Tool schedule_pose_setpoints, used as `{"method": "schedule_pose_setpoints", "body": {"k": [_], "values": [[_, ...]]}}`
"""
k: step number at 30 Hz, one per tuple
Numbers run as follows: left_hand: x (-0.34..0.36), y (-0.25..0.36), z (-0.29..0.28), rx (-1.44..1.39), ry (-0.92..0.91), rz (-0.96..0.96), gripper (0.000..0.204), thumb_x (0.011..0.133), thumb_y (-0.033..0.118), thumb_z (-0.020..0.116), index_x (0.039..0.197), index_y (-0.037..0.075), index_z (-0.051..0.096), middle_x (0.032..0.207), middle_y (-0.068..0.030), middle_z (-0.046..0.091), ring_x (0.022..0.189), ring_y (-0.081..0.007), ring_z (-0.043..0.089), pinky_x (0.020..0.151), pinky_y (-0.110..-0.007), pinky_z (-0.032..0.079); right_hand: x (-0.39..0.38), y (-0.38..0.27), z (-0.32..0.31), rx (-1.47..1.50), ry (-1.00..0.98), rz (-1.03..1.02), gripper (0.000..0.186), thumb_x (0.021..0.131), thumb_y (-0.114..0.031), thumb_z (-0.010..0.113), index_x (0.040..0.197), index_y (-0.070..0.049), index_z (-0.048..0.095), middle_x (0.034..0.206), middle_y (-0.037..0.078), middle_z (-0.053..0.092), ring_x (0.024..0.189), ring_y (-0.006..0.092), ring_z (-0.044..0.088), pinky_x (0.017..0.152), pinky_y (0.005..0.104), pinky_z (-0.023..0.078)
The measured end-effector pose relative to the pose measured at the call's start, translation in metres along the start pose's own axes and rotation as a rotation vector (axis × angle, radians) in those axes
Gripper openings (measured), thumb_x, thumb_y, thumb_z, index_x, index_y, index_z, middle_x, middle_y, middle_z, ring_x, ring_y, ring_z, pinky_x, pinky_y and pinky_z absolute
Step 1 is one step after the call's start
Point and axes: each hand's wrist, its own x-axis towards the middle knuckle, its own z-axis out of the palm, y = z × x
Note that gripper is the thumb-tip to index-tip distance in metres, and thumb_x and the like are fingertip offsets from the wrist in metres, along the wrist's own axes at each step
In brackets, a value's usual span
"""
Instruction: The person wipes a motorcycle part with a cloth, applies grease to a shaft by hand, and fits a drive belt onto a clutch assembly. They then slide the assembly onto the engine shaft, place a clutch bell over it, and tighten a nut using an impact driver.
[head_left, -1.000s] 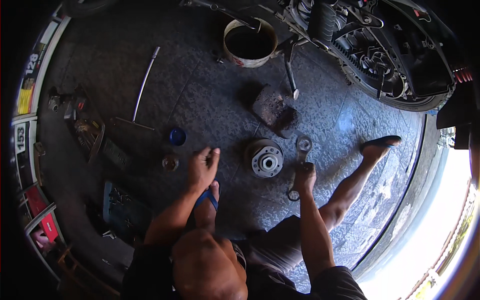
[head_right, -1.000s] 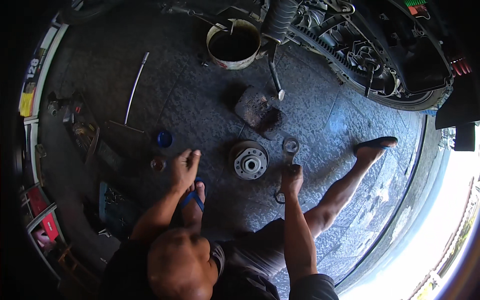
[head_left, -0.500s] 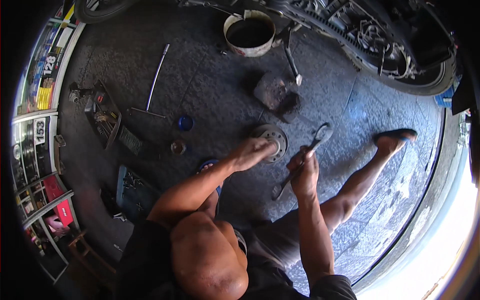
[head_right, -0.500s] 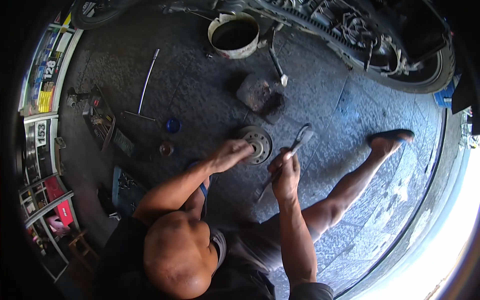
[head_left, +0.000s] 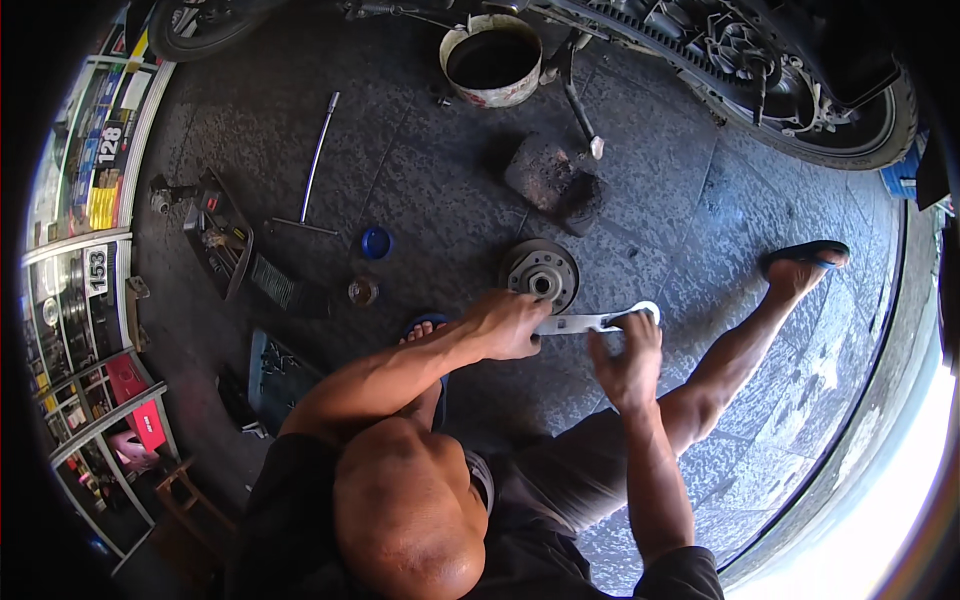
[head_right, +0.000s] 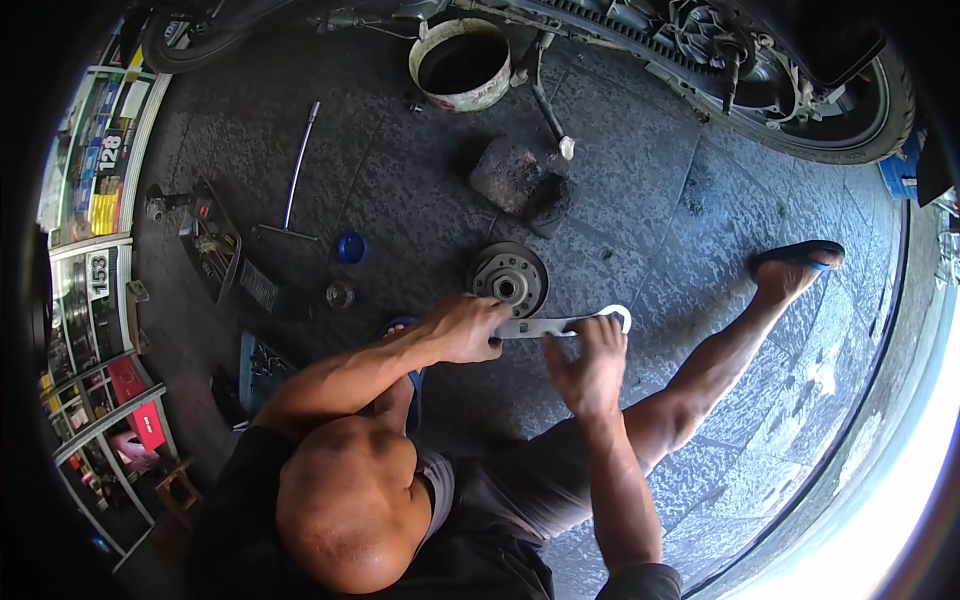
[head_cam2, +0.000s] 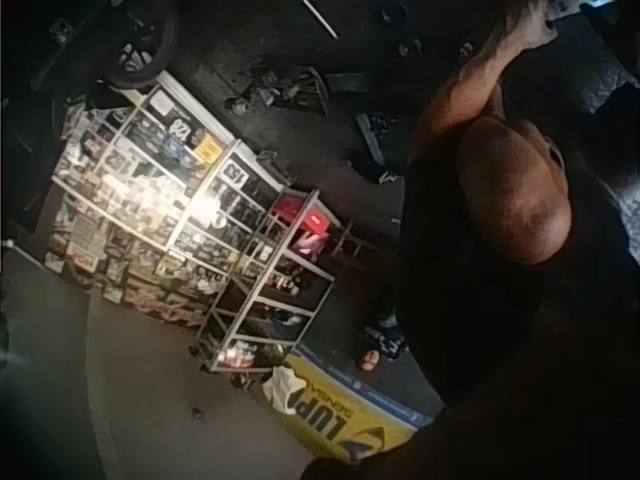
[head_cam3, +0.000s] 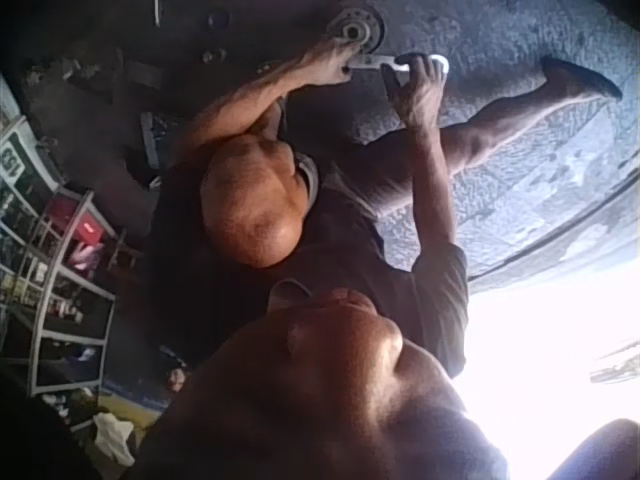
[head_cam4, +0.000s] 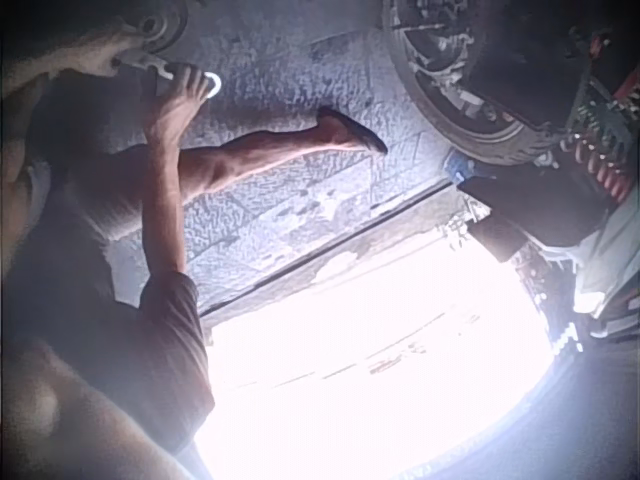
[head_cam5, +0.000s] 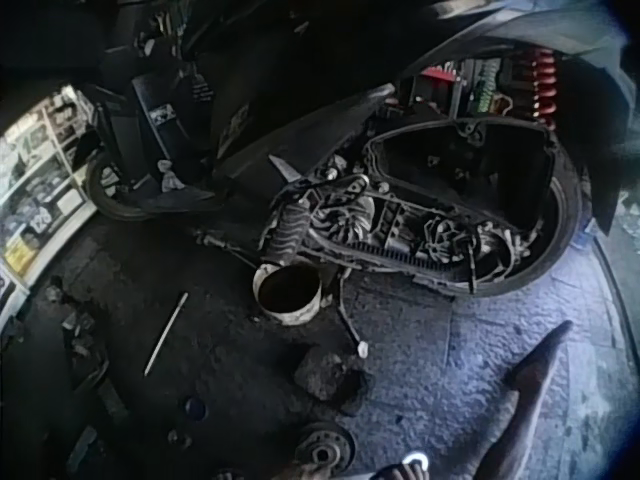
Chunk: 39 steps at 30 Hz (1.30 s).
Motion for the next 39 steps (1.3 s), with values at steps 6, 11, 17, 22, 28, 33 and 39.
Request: {"method": "schedule_pose_setpoints", "body": {"k": [6, 11, 17, 22, 28, 33, 39], "values": [[0.01, -0.007, 0.006, -0.063, 0.429, 0.221, 0.031, 0.08, 0.022, 0.081, 0.098, 0.003, 0.065, 0.102, -0.012, 0.064, 0.098, -0.0312, 0.065, 0.087, -0.042, 0.054, 0.042, 0.031, 0.029, 0.169, -0.678, 0.154, 0.029, 0.096, -0.034, 0.068, 0.106, -0.007, 0.074, 0.089, 0.022, 0.072, 0.088, 0.042, 0.07, 0.078, 0.0498, 0.052], [0.015, -0.041, 0.002, -0.353, 0.507, -0.232, 0.029, 0.086, 0.026, 0.081, 0.1, 0.004, 0.068, 0.089, -0.0102, 0.067, 0.078, -0.0234, 0.065, 0.072, -0.037, 0.053, 0.054, 0.05, 0.043, 0.106, -0.599, 0.157, 0.035, 0.099, -0.042, 0.065, 0.096, -0.009, 0.076, 0.085, 0.019, 0.072, 0.084, 0.0412, 0.071, 0.074, 0.0495, 0.053], [0.018, -0.054, -0.002, -0.476, 0.328, -0.357, 0.028, 0.09, 0.028, 0.079, 0.092, 0.002, 0.071, 0.08, -0.0107, 0.071, 0.072, -0.0191, 0.066, 0.068, -0.036, 0.052, 0.07, 0.049, 0.042, 0.05, -0.637, 0.171, 0.039, 0.098, -0.045, 0.065, 0.099, -0.008, 0.077, 0.085, 0.019, 0.073, 0.083, 0.0396, 0.071, 0.075, 0.0485, 0.053], [0.018, -0.054, -0.005, -0.467, 0.269, -0.389, 0.028, 0.092, 0.029, 0.077, 0.094, 0.001, 0.072, 0.079, -0.0115, 0.072, 0.072, -0.0193, 0.068, 0.068, -0.036, 0.052, 0.084, 0.041, 0.034, 0.014, -0.694, 0.162, 0.043, 0.096, -0.047, 0.067, 0.1, -0.006, 0.078, 0.085, 0.019, 0.075, 0.082, 0.0372, 0.073, 0.076, 0.0475, 0.054], [0.017, -0.054, -0.004, -0.49, 0.294, -0.369, 0.026, 0.09, 0.025, 0.077, 0.09, -0.001, 0.071, 0.079, -0.0174, 0.072, 0.074, -0.0295, 0.072, 0.069, -0.04, 0.054, 0.107, 0.038, 0.034, -0.068, -0.77, 0.104, 0.044, 0.094, -0.049, 0.068, 0.1, -0.007, 0.08, 0.08, 0.016, 0.075, 0.077, 0.0333, 0.074, 0.075, 0.0447, 0.055], [0.019, -0.051, -0.011, -0.394, 0.201, -0.415, 0.028, 0.09, 0.027, 0.078, 0.097, 0.002, 0.072, 0.093, -0.013, 0.075, 0.084, -0.0242, 0.071, 0.076, -0.04, 0.054, 0.12, 0.035, 0.039, 0.092, -1.072, 0.395, 0.051, 0.093, -0.056, 0.069, 0.104, -0.008, 0.08, 0.078, 0.011, 0.076, 0.071, 0.0234, 0.075, 0.076, 0.0419, 0.058], [0.031, -0.047, -0.005, 0.258, 0.264, 0.31, 0.095, 0.073, 0.048, 0.087, 0.146, 0.002, 0.047, 0.151, -0.0178, 0.047, 0.138, -0.0354, 0.047, 0.116, -0.049, 0.038, 0.113, 0.036, 0.044, 0.005, -0.98, 0.333, 0.056, 0.09, -0.059, 0.069, 0.105, -0.006, 0.079, 0.079, 0.012, 0.076, 0.074, 0.0254, 0.075, 0.078, 0.0421, 0.057]]}}
